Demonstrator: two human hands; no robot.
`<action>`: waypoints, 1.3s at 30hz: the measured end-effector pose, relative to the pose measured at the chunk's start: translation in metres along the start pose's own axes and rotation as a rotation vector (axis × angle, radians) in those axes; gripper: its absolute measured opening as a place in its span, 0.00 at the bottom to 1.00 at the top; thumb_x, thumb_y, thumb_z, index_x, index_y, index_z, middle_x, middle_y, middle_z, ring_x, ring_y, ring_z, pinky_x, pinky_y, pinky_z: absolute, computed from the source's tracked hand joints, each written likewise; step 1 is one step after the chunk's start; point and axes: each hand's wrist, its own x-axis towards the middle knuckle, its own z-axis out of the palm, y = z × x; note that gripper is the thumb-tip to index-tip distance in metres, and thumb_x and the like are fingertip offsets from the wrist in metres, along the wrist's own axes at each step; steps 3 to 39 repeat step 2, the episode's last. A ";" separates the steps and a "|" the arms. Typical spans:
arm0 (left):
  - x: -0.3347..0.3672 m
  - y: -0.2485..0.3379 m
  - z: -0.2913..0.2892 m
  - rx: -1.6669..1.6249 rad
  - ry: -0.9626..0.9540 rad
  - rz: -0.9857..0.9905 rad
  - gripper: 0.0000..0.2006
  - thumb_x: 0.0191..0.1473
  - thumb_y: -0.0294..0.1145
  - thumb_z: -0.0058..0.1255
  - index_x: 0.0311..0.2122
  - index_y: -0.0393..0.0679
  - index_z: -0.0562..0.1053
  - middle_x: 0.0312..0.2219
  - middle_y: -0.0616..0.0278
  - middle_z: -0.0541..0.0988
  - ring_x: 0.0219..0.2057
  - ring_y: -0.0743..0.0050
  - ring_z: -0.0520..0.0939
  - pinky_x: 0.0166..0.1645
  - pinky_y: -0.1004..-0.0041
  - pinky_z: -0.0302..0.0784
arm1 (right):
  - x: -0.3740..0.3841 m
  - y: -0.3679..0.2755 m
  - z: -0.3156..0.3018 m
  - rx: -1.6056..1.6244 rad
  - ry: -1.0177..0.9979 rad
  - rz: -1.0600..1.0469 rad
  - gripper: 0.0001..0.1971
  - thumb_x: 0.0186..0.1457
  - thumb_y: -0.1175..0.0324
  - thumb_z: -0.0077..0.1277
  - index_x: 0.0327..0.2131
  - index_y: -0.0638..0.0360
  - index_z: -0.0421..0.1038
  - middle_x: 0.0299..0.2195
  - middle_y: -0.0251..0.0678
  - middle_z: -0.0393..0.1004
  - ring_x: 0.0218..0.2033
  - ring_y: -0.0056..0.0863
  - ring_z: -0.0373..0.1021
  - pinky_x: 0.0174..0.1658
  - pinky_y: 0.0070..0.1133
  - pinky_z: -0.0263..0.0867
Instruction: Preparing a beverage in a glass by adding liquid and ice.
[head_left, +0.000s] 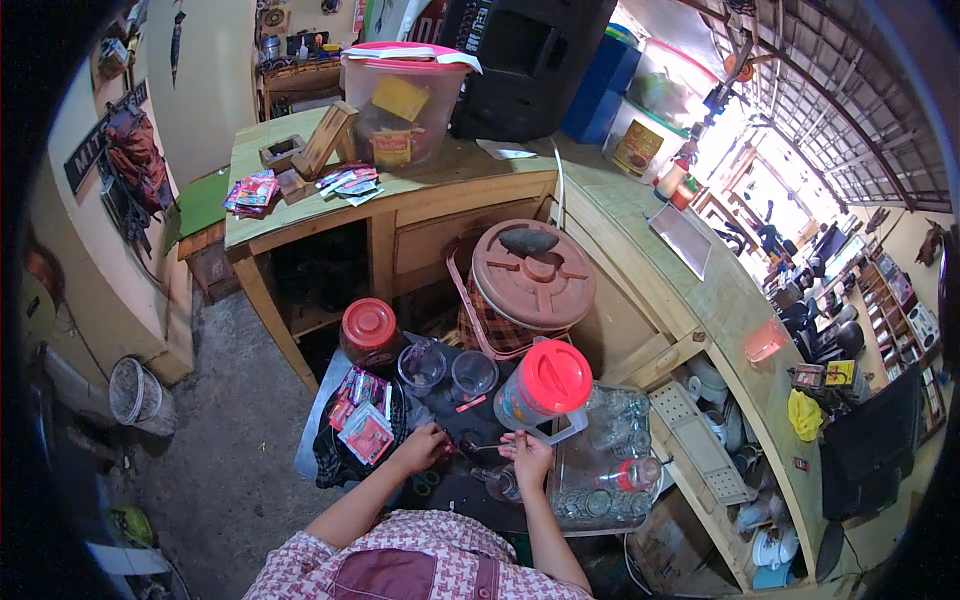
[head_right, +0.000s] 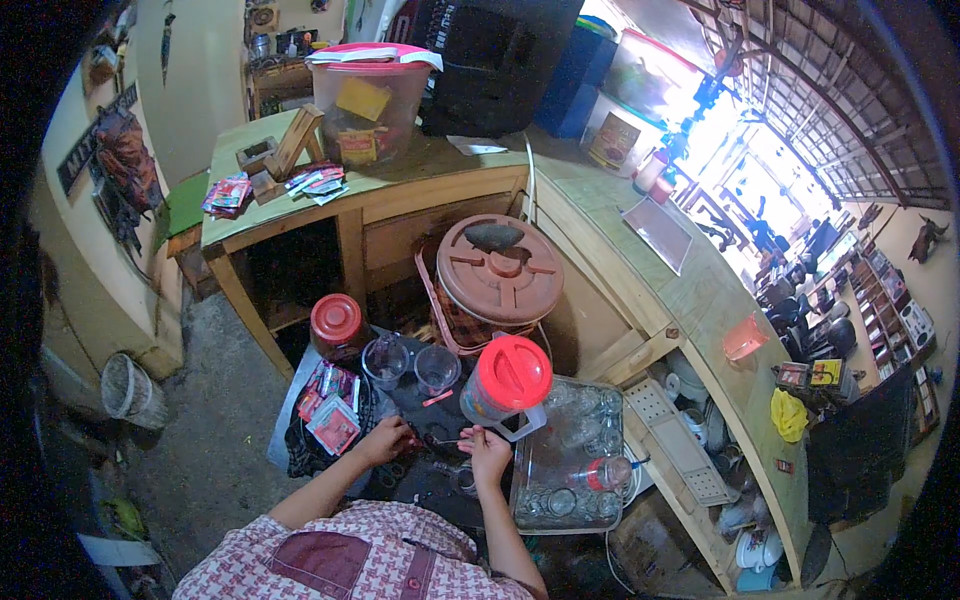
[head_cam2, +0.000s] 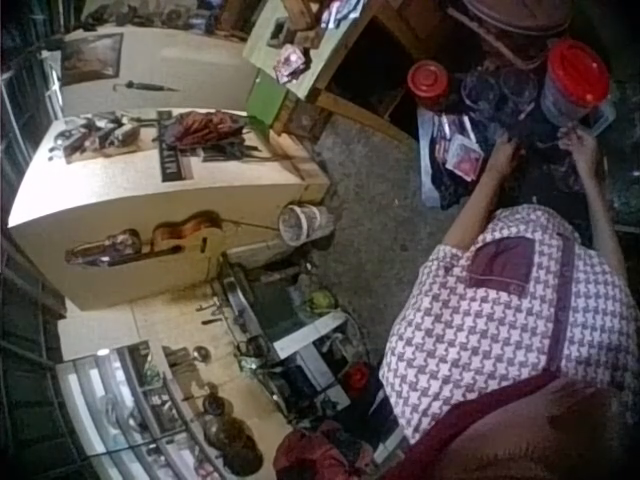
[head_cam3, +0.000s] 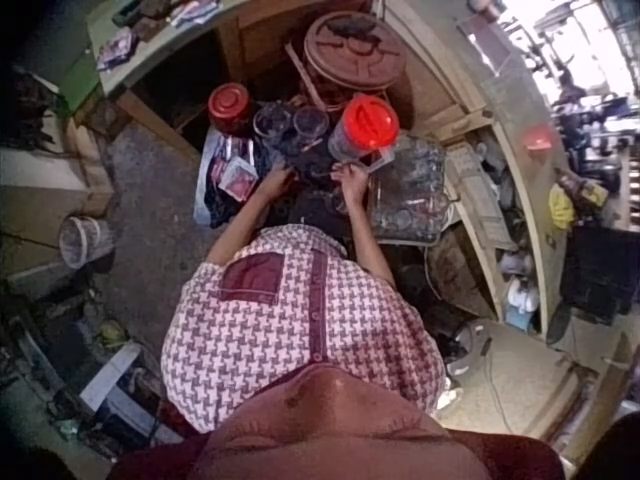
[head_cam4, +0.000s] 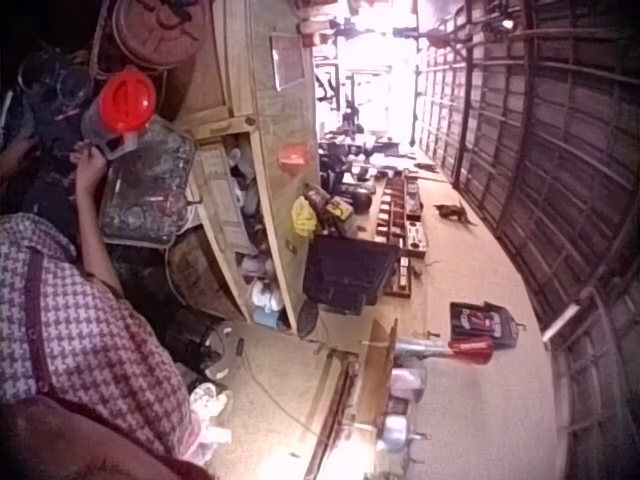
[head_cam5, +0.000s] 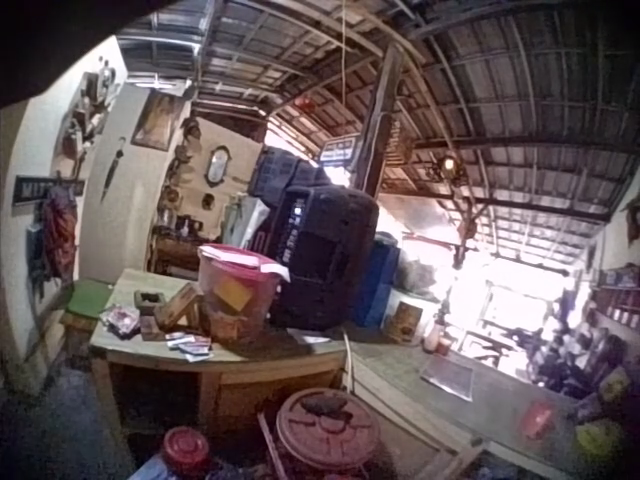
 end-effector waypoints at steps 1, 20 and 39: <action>0.000 -0.001 0.000 0.007 0.002 -0.006 0.10 0.46 0.31 0.51 0.35 0.40 0.72 0.32 0.52 0.70 0.36 0.53 0.71 0.41 0.63 0.67 | 0.000 0.000 0.000 -0.005 0.004 0.003 0.22 0.57 0.58 0.42 0.30 0.75 0.69 0.26 0.45 0.74 0.21 0.28 0.72 0.26 0.19 0.71; 0.001 -0.002 0.001 0.014 0.003 -0.012 0.11 0.46 0.32 0.52 0.35 0.40 0.71 0.33 0.52 0.70 0.36 0.54 0.71 0.42 0.63 0.67 | 0.000 -0.002 0.001 -0.009 0.009 0.006 0.22 0.57 0.58 0.42 0.30 0.75 0.70 0.26 0.45 0.74 0.21 0.28 0.73 0.26 0.19 0.71; 0.001 -0.002 0.001 0.014 0.003 -0.012 0.11 0.46 0.32 0.52 0.35 0.40 0.71 0.33 0.52 0.70 0.36 0.54 0.71 0.42 0.63 0.67 | 0.000 -0.002 0.001 -0.009 0.009 0.006 0.22 0.57 0.58 0.42 0.30 0.75 0.70 0.26 0.45 0.74 0.21 0.28 0.73 0.26 0.19 0.71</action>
